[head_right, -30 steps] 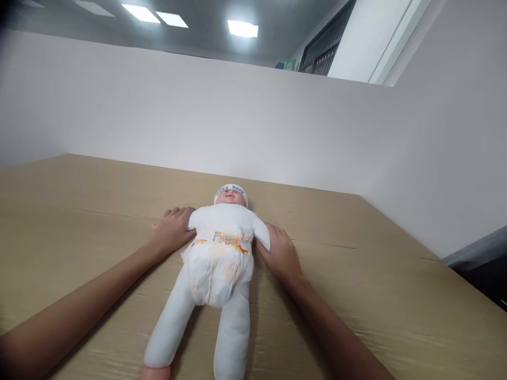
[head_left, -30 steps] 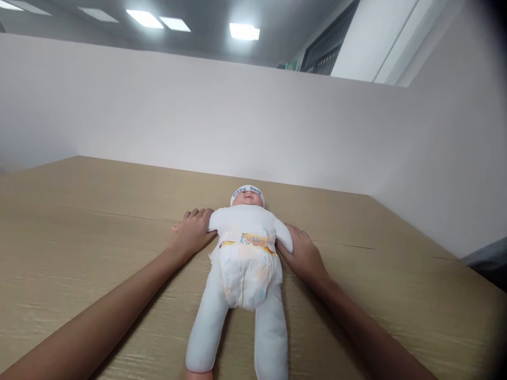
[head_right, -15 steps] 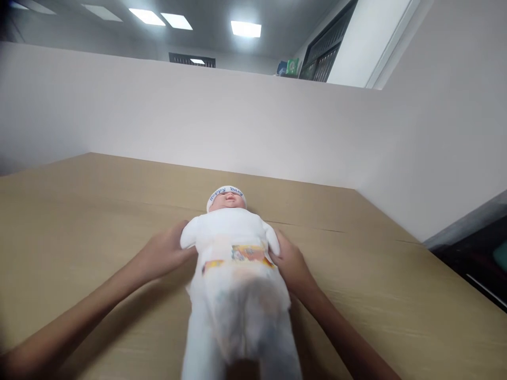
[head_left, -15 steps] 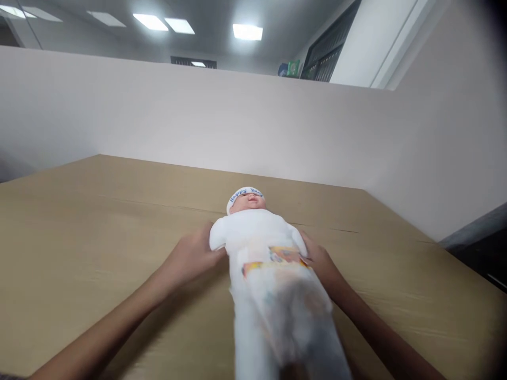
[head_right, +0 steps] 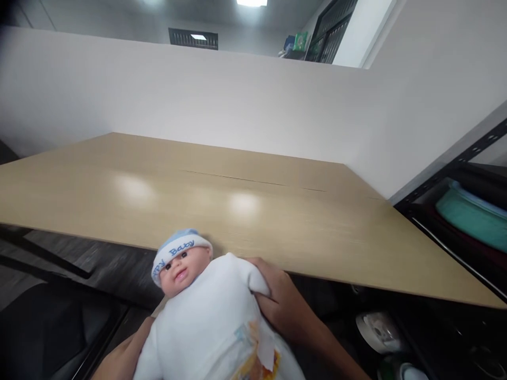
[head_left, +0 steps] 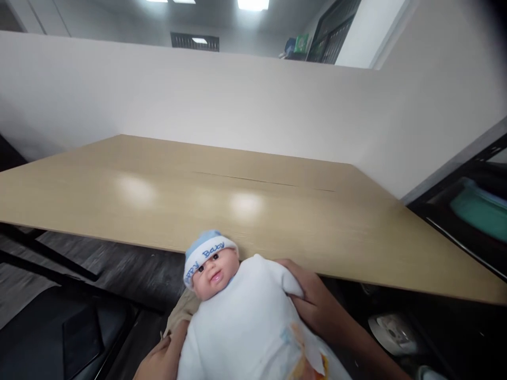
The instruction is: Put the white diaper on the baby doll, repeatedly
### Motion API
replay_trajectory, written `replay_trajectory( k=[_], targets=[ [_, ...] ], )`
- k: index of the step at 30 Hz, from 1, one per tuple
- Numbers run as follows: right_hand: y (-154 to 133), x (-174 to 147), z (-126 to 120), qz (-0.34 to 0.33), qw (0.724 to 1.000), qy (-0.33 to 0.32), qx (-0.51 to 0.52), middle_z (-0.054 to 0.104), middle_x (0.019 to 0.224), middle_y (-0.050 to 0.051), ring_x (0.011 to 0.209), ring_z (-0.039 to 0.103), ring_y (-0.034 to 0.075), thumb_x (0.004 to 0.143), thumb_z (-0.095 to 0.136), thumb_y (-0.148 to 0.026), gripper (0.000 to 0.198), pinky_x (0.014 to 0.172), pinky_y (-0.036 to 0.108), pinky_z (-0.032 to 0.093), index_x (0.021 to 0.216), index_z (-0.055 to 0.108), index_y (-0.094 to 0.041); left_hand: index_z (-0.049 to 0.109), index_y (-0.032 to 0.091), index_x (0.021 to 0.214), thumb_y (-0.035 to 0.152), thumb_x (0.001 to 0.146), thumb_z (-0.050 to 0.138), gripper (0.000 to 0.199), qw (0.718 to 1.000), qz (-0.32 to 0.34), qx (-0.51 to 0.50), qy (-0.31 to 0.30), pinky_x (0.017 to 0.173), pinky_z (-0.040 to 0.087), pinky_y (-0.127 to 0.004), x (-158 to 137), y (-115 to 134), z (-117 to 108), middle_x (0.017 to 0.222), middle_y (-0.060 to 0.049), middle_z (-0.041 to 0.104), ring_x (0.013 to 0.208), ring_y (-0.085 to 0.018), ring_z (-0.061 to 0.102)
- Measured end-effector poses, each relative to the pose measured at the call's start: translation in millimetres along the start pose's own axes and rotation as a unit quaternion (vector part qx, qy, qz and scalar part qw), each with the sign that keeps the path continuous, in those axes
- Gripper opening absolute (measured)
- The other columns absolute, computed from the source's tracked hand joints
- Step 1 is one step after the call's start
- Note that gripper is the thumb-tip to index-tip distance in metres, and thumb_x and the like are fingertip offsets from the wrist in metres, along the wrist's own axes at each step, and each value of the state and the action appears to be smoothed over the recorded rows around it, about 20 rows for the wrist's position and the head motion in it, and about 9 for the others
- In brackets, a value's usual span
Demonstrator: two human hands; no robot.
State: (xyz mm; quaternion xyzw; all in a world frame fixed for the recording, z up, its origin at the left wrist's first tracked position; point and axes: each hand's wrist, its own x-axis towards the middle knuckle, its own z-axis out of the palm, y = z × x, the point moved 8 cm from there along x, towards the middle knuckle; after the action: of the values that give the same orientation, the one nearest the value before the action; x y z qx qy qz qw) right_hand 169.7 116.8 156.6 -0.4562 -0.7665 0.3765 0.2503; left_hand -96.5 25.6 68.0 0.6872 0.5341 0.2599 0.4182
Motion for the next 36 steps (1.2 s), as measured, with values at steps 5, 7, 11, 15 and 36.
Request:
replay_trajectory(
  k=[5,7,11,15,36],
  targets=[
    [17.8,-12.4,62.4,0.003,0.999,-0.036,-0.014,0.079,0.125,0.005,0.113,0.073,0.025,0.087,0.058,-0.014,0.05,0.096,0.034,0.056,0.133,0.071,-0.028,0.075,0.041,0.124,0.04,0.096,0.08,0.029,0.998,-0.004,0.043,0.042,0.096,0.062,-0.047,8.0,-0.5,-19.7,0.128,-0.004,0.076,0.132,-0.037,0.065],
    [39.6,-8.6,82.8,0.012,0.998,-0.058,-0.022,0.081,0.122,0.005,0.11,0.075,0.025,0.087,0.059,-0.014,0.046,0.094,0.035,0.057,0.127,0.075,-0.029,0.077,0.051,0.12,0.04,0.092,0.08,0.03,0.997,-0.004,0.057,0.051,0.093,0.061,-0.052,19.9,-2.2,-21.7,0.115,-0.001,0.082,0.133,-0.044,0.066],
    [72.1,-12.6,94.0,0.012,0.997,-0.075,-0.022,0.08,0.132,0.006,0.123,0.072,0.031,0.09,0.07,-0.023,0.034,0.11,0.045,0.053,0.122,0.079,-0.03,0.077,0.046,0.122,0.044,0.095,0.076,0.028,0.996,-0.008,0.079,0.05,0.093,0.06,-0.048,18.7,-9.2,-18.9,0.117,-0.002,0.081,0.124,-0.04,0.072],
    [71.0,-40.3,70.0,0.05,0.996,-0.064,0.031,0.081,0.119,0.007,0.115,0.074,0.028,0.109,0.054,-0.05,0.037,0.105,0.044,0.054,0.111,0.082,-0.026,0.075,0.032,0.125,0.054,0.1,0.07,0.033,0.994,-0.013,0.1,0.045,0.094,0.06,-0.044,-16.4,-15.1,-22.7,0.133,-0.008,0.074,0.12,-0.033,0.07],
    [97.2,-46.6,57.1,0.115,0.992,-0.051,-0.026,0.076,0.077,0.002,0.077,0.068,0.021,0.105,0.058,-0.05,0.042,0.072,0.032,0.044,0.081,0.075,-0.02,0.07,0.024,0.105,0.043,0.105,0.068,0.019,0.974,0.144,-0.089,-0.148,0.106,0.044,-0.036,31.8,55.7,49.8,0.117,-0.006,0.068,0.116,-0.023,0.06]
  ],
)
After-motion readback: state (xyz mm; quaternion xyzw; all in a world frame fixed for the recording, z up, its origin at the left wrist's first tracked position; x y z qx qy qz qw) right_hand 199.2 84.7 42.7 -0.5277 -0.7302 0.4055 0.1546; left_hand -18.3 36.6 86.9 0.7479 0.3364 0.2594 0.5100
